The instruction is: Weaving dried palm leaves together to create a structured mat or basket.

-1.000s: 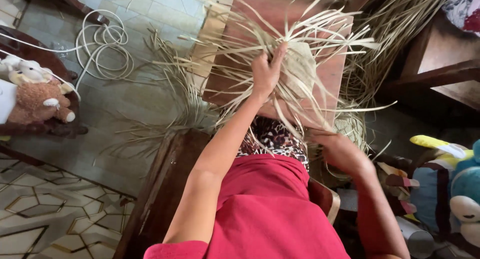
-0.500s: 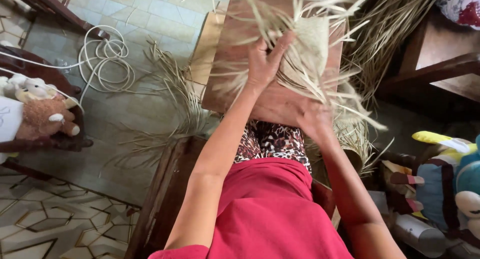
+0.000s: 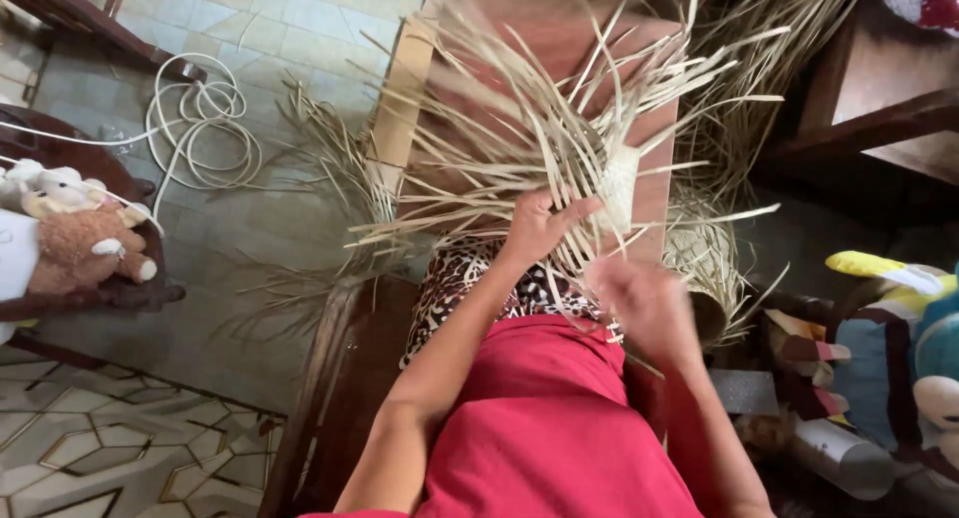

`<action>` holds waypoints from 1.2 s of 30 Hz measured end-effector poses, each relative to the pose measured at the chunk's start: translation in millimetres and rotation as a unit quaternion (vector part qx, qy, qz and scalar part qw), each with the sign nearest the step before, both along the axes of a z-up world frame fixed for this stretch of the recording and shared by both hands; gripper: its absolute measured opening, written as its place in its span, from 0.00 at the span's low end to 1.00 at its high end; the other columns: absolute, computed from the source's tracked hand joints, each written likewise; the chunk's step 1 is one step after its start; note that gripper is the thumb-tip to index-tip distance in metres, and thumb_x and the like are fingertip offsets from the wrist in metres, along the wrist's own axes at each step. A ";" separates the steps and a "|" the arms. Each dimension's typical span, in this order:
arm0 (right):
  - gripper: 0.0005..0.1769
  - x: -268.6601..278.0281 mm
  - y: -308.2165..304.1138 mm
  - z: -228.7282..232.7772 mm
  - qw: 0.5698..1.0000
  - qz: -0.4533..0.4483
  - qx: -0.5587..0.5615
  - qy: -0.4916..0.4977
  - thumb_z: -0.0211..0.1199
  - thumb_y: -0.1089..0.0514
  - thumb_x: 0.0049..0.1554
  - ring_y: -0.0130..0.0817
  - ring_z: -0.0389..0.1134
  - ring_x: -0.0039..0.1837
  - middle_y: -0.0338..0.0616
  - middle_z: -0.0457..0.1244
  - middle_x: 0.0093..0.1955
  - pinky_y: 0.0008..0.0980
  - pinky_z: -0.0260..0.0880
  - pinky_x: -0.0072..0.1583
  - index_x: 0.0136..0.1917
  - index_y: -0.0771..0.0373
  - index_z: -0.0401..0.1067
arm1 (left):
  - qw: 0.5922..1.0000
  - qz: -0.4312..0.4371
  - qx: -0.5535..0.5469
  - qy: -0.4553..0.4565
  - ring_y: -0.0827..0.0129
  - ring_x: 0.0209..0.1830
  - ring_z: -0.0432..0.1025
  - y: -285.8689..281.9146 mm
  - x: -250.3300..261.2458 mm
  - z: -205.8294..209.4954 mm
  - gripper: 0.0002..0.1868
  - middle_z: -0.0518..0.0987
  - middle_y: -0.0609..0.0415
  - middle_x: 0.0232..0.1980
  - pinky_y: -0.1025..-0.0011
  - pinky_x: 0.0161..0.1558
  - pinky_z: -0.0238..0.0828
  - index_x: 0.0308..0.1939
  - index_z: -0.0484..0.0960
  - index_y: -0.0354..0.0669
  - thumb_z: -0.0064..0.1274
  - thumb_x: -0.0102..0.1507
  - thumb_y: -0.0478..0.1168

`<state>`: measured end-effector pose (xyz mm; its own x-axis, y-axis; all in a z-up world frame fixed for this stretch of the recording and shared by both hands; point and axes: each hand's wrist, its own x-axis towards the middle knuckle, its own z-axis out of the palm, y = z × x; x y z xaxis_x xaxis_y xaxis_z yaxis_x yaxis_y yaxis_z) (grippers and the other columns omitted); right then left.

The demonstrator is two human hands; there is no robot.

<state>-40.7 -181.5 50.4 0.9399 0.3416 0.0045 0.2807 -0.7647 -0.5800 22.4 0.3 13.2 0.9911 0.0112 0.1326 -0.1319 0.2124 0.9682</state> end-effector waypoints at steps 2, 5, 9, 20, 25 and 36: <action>0.04 26.8 11.5 7.3 0.996 -0.040 0.038 -0.076 0.66 0.57 0.52 0.30 0.68 0.38 0.31 0.64 0.33 0.25 0.68 0.40 0.41 0.48 0.73 | 0.998 0.004 -0.009 0.064 0.79 0.17 0.58 -5.2 -8.1 -7.9 0.15 0.70 0.58 0.13 0.80 0.27 0.61 0.19 0.78 0.44 0.62 0.56 0.46; 0.07 51.8 14.2 -23.2 0.984 -0.075 0.095 -0.131 0.70 0.59 0.51 0.26 0.67 0.40 0.30 0.64 0.37 0.20 0.67 0.38 0.42 0.51 0.74 | 0.989 -0.016 0.021 0.148 0.78 0.22 0.61 -2.1 -14.7 -2.7 0.16 0.70 0.56 0.14 0.76 0.28 0.62 0.22 0.82 0.42 0.61 0.56 0.50; 0.08 48.0 24.3 -30.7 0.983 -0.090 0.145 -0.073 0.69 0.65 0.48 0.28 0.67 0.37 0.38 0.66 0.37 0.22 0.67 0.37 0.40 0.54 0.75 | 0.942 -0.166 0.154 0.249 0.55 0.34 0.72 15.2 -18.0 -47.2 0.33 0.79 0.39 0.30 0.60 0.42 0.66 0.34 0.83 0.35 0.45 0.60 0.65; 0.13 69.1 33.4 0.1 0.989 -0.030 0.126 -0.065 0.56 0.70 0.54 0.47 0.70 0.40 0.50 0.66 0.38 0.40 0.70 0.41 0.48 0.57 0.75 | 0.943 0.076 -0.150 0.288 0.74 0.31 0.72 -25.4 -9.2 -54.3 0.10 0.81 0.51 0.30 0.73 0.37 0.72 0.33 0.84 0.38 0.65 0.50 0.35; 0.17 87.8 37.8 25.3 0.991 0.057 0.090 -0.085 0.56 0.73 0.53 0.56 0.68 0.43 0.55 0.64 0.41 0.45 0.69 0.45 0.51 0.57 0.74 | 0.915 0.090 -0.225 0.323 0.65 0.32 0.75 -28.9 -7.0 -55.9 0.19 0.80 0.46 0.35 0.68 0.37 0.74 0.37 0.82 0.35 0.68 0.43 0.31; 0.07 109.1 17.5 10.1 0.987 0.097 0.128 0.027 0.64 0.65 0.52 0.50 0.67 0.42 0.55 0.62 0.41 0.40 0.68 0.42 0.45 0.60 0.75 | 0.979 0.147 -0.042 0.137 0.79 0.29 0.68 -13.4 -8.0 20.7 0.04 0.79 0.54 0.25 0.75 0.34 0.71 0.28 0.83 0.42 0.58 0.51 0.30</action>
